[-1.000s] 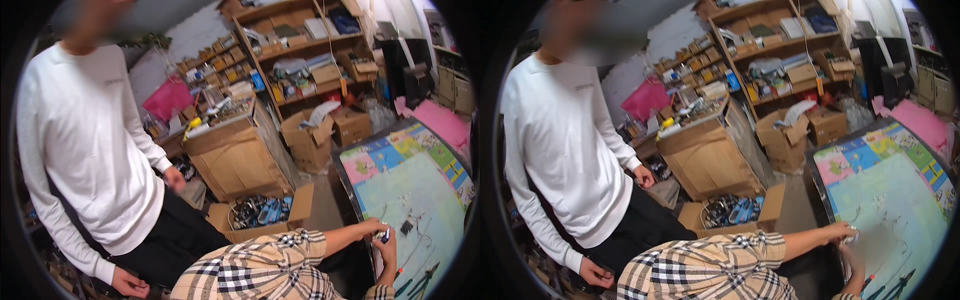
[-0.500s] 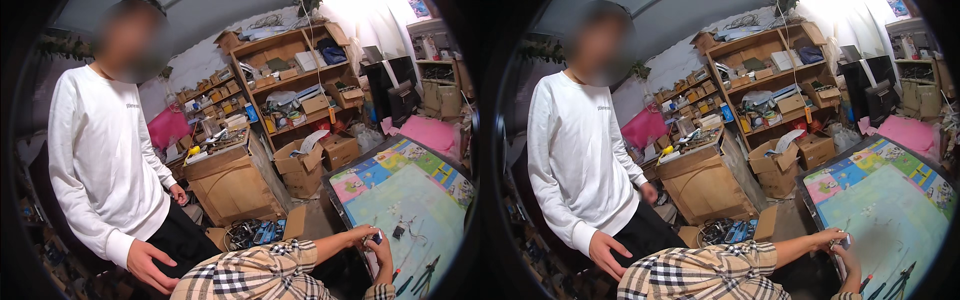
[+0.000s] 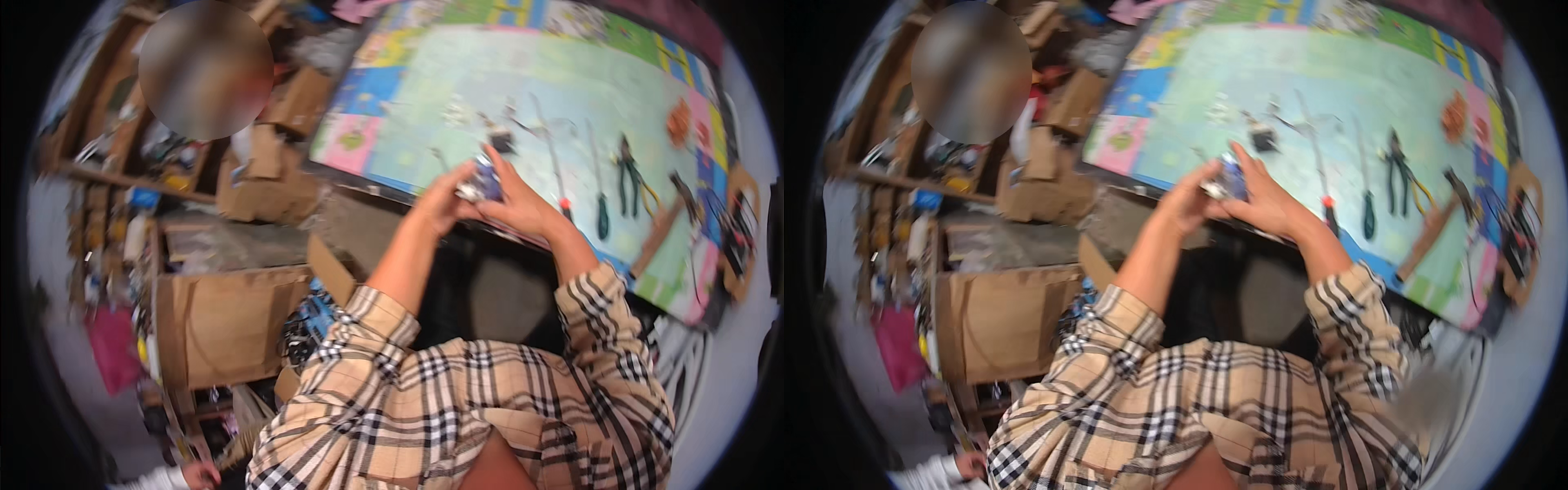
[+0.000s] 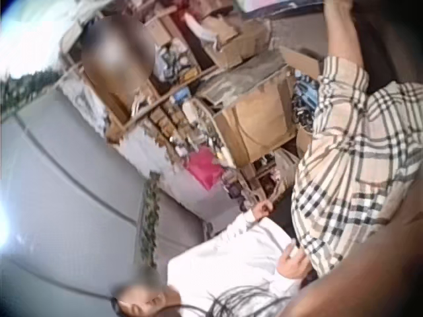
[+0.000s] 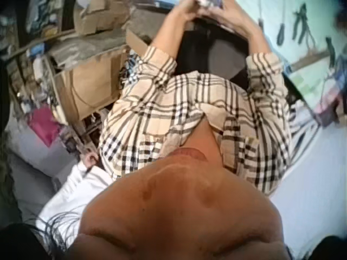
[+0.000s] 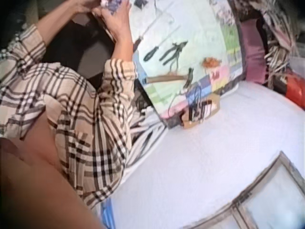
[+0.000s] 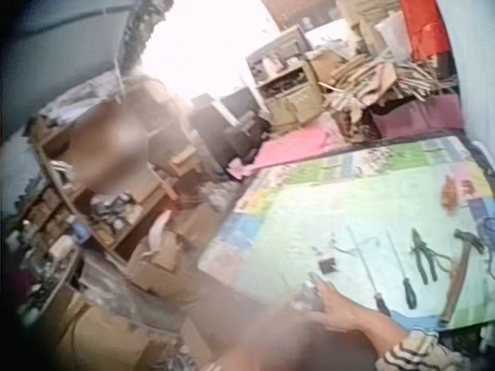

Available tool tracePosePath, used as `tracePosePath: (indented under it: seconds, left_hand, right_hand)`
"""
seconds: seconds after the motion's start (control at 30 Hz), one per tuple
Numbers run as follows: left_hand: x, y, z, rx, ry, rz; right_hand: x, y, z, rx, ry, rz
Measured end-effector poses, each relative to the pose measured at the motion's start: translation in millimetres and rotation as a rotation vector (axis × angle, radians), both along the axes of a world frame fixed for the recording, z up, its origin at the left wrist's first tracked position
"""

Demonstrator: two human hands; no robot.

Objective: The person assembles a small electrical component by hand, fitting a white plastic housing onto a blue translucent part. They repeatedly align and press the pieces together, then use a screwdriver to tighten a screw on a black component. The person moves between two work surfaces during the process.

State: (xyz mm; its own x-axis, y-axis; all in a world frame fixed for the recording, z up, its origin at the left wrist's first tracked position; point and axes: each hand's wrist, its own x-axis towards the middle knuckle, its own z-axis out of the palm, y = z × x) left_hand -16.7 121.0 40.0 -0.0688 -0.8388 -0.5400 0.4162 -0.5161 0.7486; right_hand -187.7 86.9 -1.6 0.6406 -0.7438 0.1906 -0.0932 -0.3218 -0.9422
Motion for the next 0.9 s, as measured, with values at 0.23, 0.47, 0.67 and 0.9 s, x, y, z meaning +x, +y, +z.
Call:
tracePosePath:
  seconds: [0.23, 0.47, 0.67, 0.9]
  left_hand:
    - [-7, -51, -11, 0.025, 0.092, -0.229]
    - [-6, -80, -43, 0.039, 0.312, -0.313]
    - [-21, -91, -31, -0.022, 0.233, -0.352]
    - [-29, -87, -20, 0.008, -0.044, -0.418]
  right_hand:
    - [-33, -20, 20, 0.401, 0.083, -0.071]
    - [-40, -35, 2, 0.33, -0.03, -0.472]
    - [-39, -33, 14, 0.152, 0.011, -0.467]
    - [-41, -29, 22, 0.028, 0.219, -0.447]
